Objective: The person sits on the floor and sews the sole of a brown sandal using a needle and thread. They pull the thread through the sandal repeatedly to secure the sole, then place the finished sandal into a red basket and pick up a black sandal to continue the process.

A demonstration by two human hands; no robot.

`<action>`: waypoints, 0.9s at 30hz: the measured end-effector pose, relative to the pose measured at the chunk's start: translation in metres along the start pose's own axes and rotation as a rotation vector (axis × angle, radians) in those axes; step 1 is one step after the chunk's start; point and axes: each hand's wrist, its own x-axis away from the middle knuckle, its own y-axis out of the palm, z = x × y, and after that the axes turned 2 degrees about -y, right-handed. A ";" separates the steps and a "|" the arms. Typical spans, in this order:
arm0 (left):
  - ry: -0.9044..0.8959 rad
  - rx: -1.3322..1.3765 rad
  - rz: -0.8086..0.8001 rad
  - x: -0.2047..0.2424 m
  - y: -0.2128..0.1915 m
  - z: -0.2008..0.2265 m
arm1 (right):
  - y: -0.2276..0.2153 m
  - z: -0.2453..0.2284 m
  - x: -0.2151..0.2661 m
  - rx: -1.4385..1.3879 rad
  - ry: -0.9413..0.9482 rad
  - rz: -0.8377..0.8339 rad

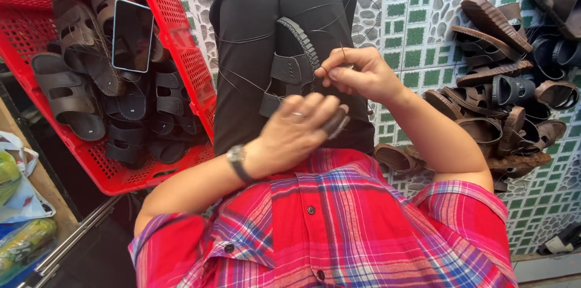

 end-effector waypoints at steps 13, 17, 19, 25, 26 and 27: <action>0.086 0.428 -0.142 -0.005 -0.005 0.005 | 0.004 -0.030 -0.009 0.238 -0.147 -0.236; -0.009 0.844 -0.070 -0.021 -0.049 0.015 | 0.013 -0.046 -0.012 0.475 -0.230 -0.326; -0.235 0.906 -0.077 -0.031 -0.091 0.008 | 0.004 -0.054 -0.012 0.433 -0.170 -0.360; -0.540 0.499 -0.170 -0.035 -0.094 -0.071 | -0.065 -0.078 0.002 -0.634 0.113 -0.039; -0.560 0.534 -0.233 -0.036 -0.081 -0.081 | -0.086 -0.083 0.006 -0.885 0.029 -0.031; -0.557 0.535 -0.238 -0.033 -0.071 -0.084 | -0.147 -0.032 0.036 -0.886 0.025 -0.026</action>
